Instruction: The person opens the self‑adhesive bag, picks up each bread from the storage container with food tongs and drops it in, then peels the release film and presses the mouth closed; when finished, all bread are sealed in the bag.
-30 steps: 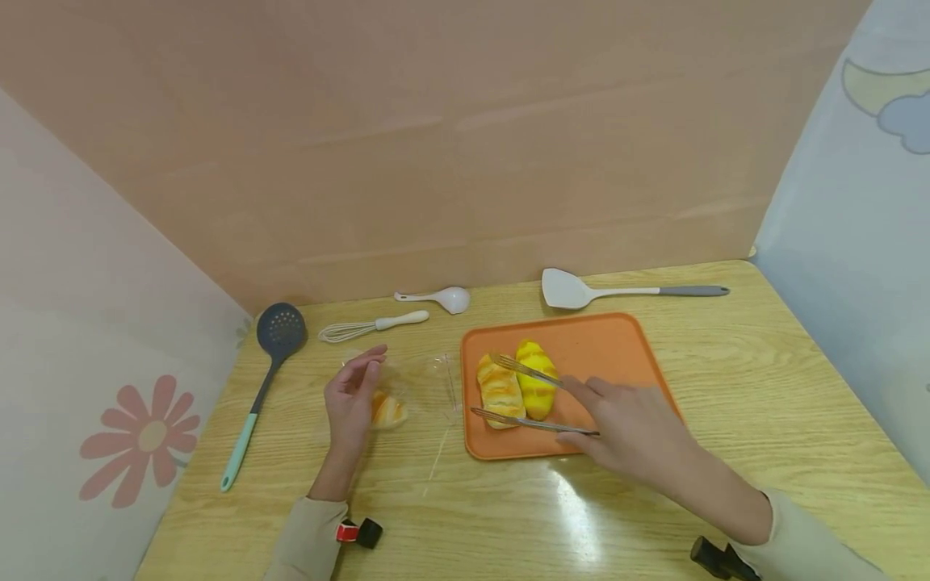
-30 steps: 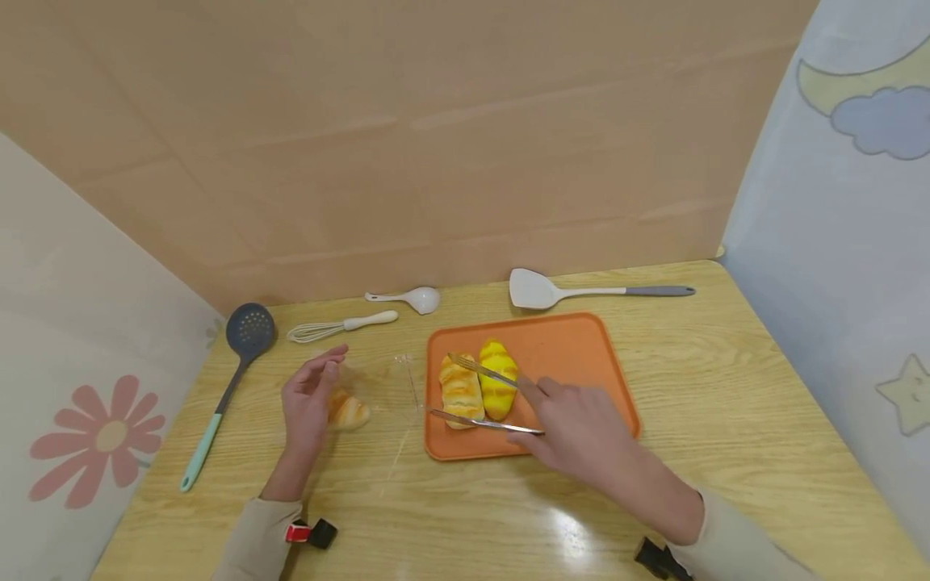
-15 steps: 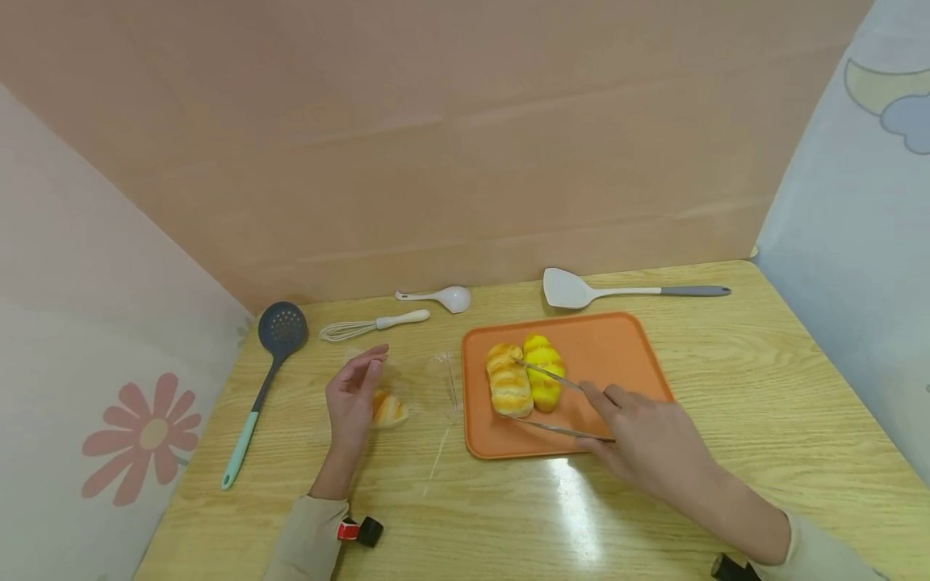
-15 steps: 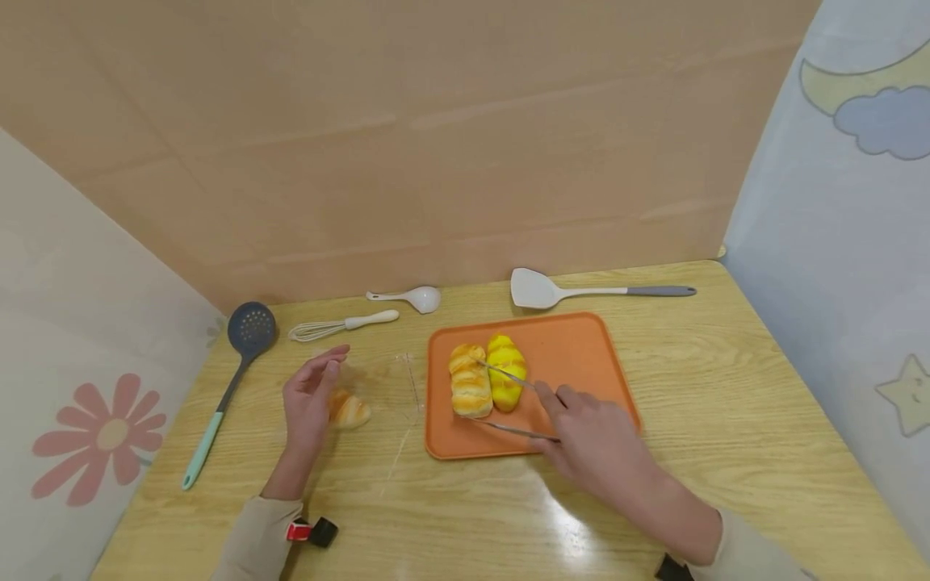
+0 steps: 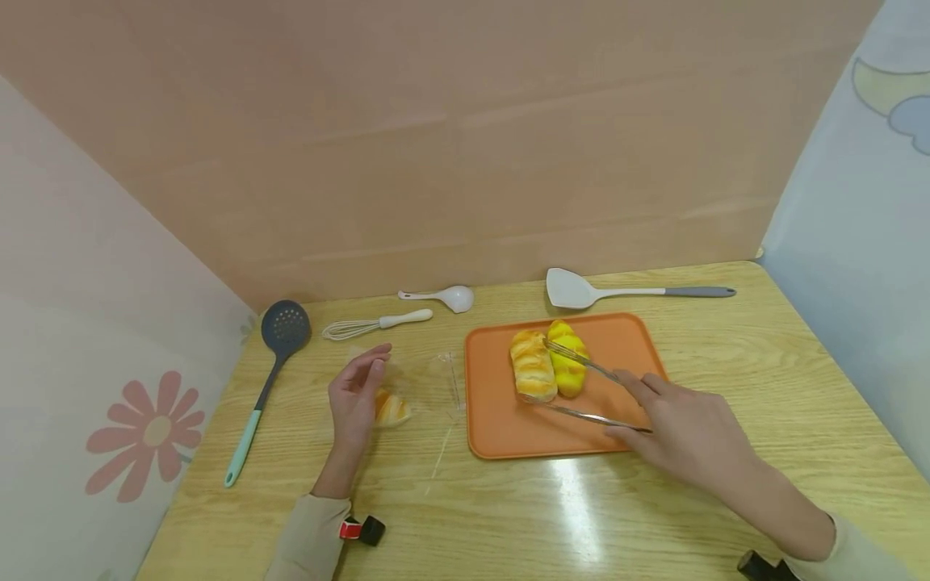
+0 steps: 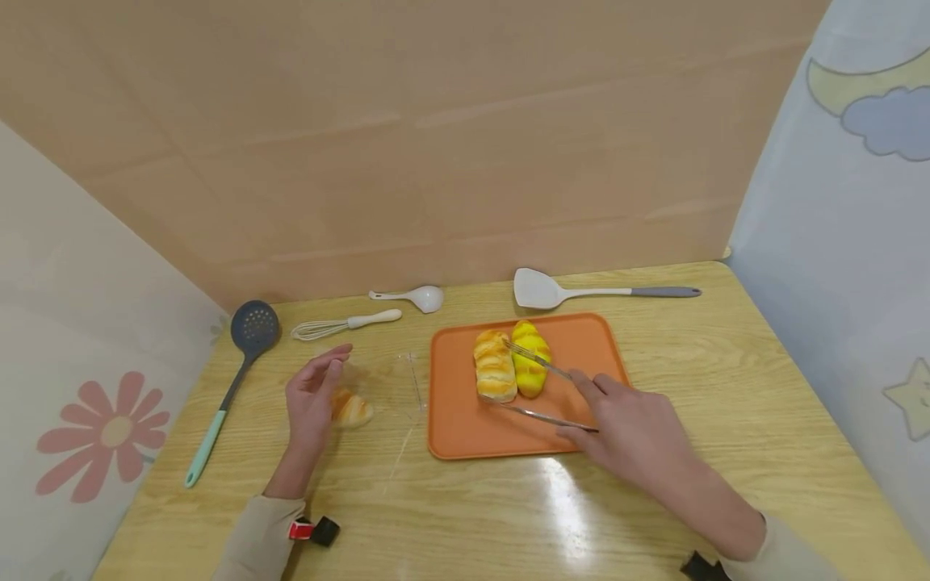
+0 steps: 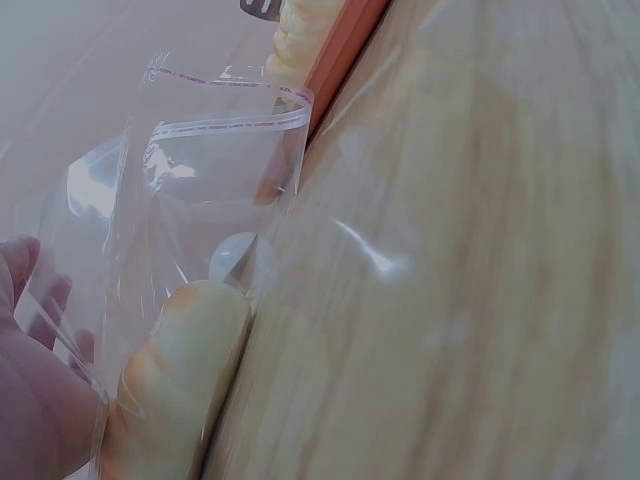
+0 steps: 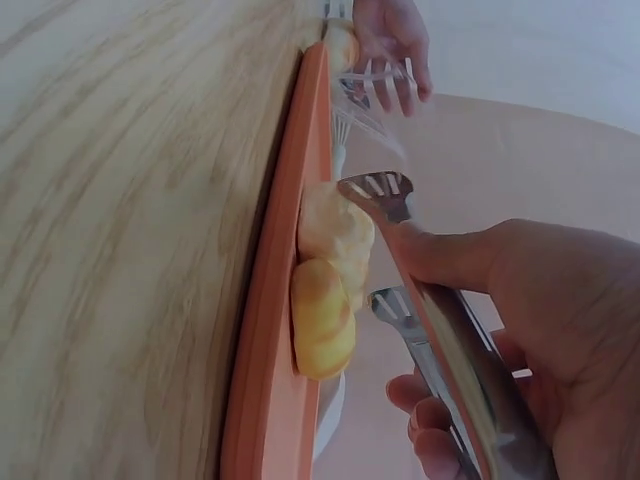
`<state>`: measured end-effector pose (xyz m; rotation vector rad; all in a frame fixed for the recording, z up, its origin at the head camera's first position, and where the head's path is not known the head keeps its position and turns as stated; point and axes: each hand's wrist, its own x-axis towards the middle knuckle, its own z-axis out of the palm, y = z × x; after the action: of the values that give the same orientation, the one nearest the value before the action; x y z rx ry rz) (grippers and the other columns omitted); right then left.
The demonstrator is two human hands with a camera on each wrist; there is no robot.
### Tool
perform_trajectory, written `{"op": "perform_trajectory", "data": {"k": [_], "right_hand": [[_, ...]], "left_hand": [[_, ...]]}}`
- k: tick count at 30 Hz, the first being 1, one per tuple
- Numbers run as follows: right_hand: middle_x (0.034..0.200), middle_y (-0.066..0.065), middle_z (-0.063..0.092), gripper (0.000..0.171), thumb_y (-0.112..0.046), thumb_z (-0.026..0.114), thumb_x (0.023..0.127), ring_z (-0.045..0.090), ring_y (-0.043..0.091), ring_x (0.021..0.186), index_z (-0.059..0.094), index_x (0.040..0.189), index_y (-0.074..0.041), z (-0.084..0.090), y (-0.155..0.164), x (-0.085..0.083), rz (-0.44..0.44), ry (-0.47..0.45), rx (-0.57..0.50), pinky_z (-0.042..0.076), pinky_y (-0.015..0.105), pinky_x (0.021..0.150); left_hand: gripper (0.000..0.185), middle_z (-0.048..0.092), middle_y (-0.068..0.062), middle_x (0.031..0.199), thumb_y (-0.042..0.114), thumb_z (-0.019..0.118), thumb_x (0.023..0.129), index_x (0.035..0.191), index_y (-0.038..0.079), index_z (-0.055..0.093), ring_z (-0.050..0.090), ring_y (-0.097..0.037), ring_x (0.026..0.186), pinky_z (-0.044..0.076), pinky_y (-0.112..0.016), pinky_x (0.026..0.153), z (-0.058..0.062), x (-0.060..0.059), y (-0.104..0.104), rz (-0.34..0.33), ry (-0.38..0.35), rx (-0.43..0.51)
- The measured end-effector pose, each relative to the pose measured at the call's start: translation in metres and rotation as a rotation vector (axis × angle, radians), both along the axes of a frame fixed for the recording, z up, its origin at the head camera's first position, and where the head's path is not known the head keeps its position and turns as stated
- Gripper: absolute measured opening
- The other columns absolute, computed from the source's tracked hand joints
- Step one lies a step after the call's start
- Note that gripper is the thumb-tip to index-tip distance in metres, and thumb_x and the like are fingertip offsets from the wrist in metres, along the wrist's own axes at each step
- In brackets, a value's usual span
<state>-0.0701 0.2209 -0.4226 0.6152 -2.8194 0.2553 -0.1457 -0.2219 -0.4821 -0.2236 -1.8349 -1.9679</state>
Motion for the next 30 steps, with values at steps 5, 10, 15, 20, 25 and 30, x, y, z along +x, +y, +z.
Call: {"op": "perform_trajectory", "data": {"k": [5,10,15,20,25,30], "right_hand": [[0.103,0.005,0.078,0.076,-0.052,0.093,0.087,0.061,0.006,0.060,0.070,0.148,-0.013,0.001,0.013,0.005,-0.041,-0.058,-0.051,0.035,0.023,0.042],[0.100,-0.002,0.074,0.075,-0.057,0.088,0.091,0.048,0.000,0.057,0.068,0.151,-0.016,0.001,0.024,0.009,-0.087,-0.134,-0.083,0.037,0.025,0.047],[0.097,-0.001,0.072,0.071,-0.054,0.084,0.097,0.047,0.003,0.058,0.067,0.148,-0.007,0.001,0.033,0.011,-0.146,-0.172,-0.116,0.039,0.028,0.046],[0.089,0.001,0.070,0.071,-0.052,0.081,0.100,0.051,0.008,0.059,0.066,0.147,-0.001,-0.004,0.038,0.009,-0.176,-0.204,-0.112,0.041,0.032,0.044],[0.078,-0.006,0.057,0.069,-0.053,0.080,0.101,0.048,0.009,0.059,0.068,0.148,-0.004,-0.009,0.037,0.009,-0.168,-0.236,-0.084,0.041,0.033,0.045],[0.077,-0.008,0.059,0.066,-0.052,0.080,0.102,0.049,0.008,0.061,0.069,0.147,-0.006,-0.010,0.039,0.010,-0.171,-0.242,-0.087,0.042,0.034,0.046]], "left_hand": [[0.015,0.083,0.004,0.118,-0.009,0.066,0.107,0.113,-0.022,0.070,0.075,-0.012,0.119,0.057,-0.023,0.103,-0.001,-0.001,0.000,0.006,-0.003,0.000],[0.015,0.083,0.003,0.118,-0.008,0.066,0.107,0.113,-0.021,0.071,0.075,-0.013,0.119,0.057,-0.024,0.104,-0.002,-0.002,-0.001,0.004,-0.005,0.010],[0.015,0.082,0.004,0.118,-0.009,0.066,0.107,0.113,-0.022,0.070,0.074,-0.013,0.119,0.056,-0.023,0.104,-0.002,-0.001,-0.001,0.008,-0.012,0.010],[0.015,0.082,0.005,0.118,-0.009,0.065,0.107,0.113,-0.022,0.069,0.074,-0.012,0.119,0.056,-0.023,0.103,-0.002,-0.001,-0.001,0.013,-0.010,-0.002],[0.016,0.082,0.004,0.119,-0.007,0.066,0.107,0.113,-0.022,0.070,0.074,-0.012,0.119,0.056,-0.023,0.104,-0.001,0.000,-0.001,-0.001,-0.004,-0.001],[0.017,0.083,0.005,0.118,-0.007,0.068,0.107,0.113,-0.023,0.069,0.075,-0.012,0.119,0.056,-0.023,0.104,0.000,0.000,0.000,0.000,-0.001,-0.001]]}}
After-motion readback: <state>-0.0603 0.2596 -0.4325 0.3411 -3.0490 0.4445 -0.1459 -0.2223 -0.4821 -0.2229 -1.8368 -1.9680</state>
